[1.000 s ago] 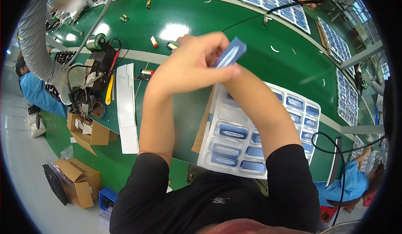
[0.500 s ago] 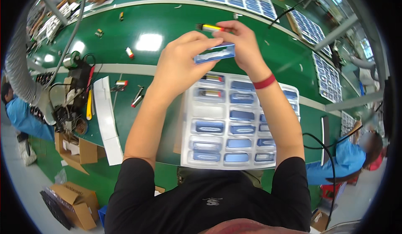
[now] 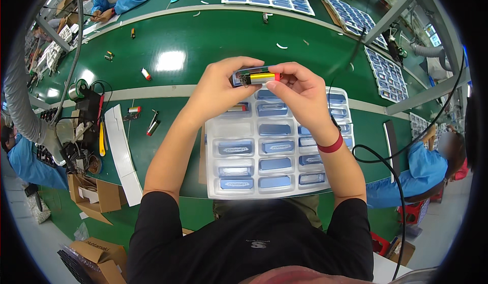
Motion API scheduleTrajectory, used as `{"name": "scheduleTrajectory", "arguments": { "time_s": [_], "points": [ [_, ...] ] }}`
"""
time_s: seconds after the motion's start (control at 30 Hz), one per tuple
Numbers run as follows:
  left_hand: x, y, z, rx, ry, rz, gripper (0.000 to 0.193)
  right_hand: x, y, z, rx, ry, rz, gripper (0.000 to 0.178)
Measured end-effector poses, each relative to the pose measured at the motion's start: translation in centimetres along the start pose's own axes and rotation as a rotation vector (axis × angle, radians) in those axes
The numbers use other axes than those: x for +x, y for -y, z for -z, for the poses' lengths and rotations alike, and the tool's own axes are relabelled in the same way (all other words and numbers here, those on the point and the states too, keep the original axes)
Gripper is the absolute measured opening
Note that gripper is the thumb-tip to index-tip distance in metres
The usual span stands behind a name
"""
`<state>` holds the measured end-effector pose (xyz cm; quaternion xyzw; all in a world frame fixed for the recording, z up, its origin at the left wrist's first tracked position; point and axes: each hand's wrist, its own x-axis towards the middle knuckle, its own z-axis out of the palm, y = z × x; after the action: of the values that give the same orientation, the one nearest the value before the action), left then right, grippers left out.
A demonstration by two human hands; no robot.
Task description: Manually assembling small electronic components and batteries into plastic trays at a factory workbench.
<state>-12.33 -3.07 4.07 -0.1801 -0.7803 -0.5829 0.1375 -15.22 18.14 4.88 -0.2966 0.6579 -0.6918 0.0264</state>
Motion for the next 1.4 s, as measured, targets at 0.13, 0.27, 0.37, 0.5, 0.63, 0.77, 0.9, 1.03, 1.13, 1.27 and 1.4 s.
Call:
{"name": "scheduleTrajectory", "arguments": {
  "time_s": [0.13, 0.27, 0.37, 0.5, 0.63, 0.77, 0.9, 1.03, 1.13, 1.27, 1.4],
  "points": [
    [-0.2, 0.6, -0.7, -0.142, 0.052, 0.112, 0.045, -0.1, 0.3, 0.6, -0.035, 0.005, -0.111, 0.027],
    [-0.1, 1.7, -0.9, -0.322, 0.117, 0.172, 0.052, 0.0, 0.0, 0.3, -0.024, -0.083, -0.108, 0.027],
    [0.0, 1.8, -0.9, -0.368, 0.145, 0.190, 0.056, 0.2, -0.6, -0.2, -0.043, -0.140, -0.099, 0.025],
    [0.1, 1.5, -0.7, -0.415, 0.182, 0.203, 0.060, 0.0, -1.3, -0.3, -0.108, -0.183, -0.084, 0.022],
    [0.1, 1.0, -0.7, -0.507, 0.157, 0.233, 0.059, -0.4, -1.9, -0.7, -0.239, -0.197, 0.046, 0.021],
    [0.1, 0.6, -0.6, -0.570, 0.131, 0.296, 0.058, -0.4, -2.6, -0.8, -0.339, -0.210, 0.231, 0.022],
    [0.1, 1.2, 0.3, -0.581, 0.236, 0.321, 0.061, -0.1, -2.8, -0.7, -0.106, -0.180, 0.158, 0.024],
    [0.1, 1.0, 0.1, -0.583, 0.243, 0.340, 0.063, 0.2, -2.8, -0.3, 0.127, -0.185, -0.037, 0.022],
    [0.3, 0.9, 0.0, -0.575, 0.227, 0.326, 0.063, 0.4, -2.6, 0.0, 0.210, -0.163, -0.156, 0.022],
    [0.4, 0.8, -0.2, -0.577, 0.193, 0.323, 0.062, 0.3, -2.7, -0.1, 0.010, -0.128, 0.077, 0.019],
    [0.5, 1.7, 0.7, -0.583, 0.258, 0.370, 0.059, 0.4, -2.6, 0.1, 0.009, -0.128, 0.097, 0.018]
  ]
}}
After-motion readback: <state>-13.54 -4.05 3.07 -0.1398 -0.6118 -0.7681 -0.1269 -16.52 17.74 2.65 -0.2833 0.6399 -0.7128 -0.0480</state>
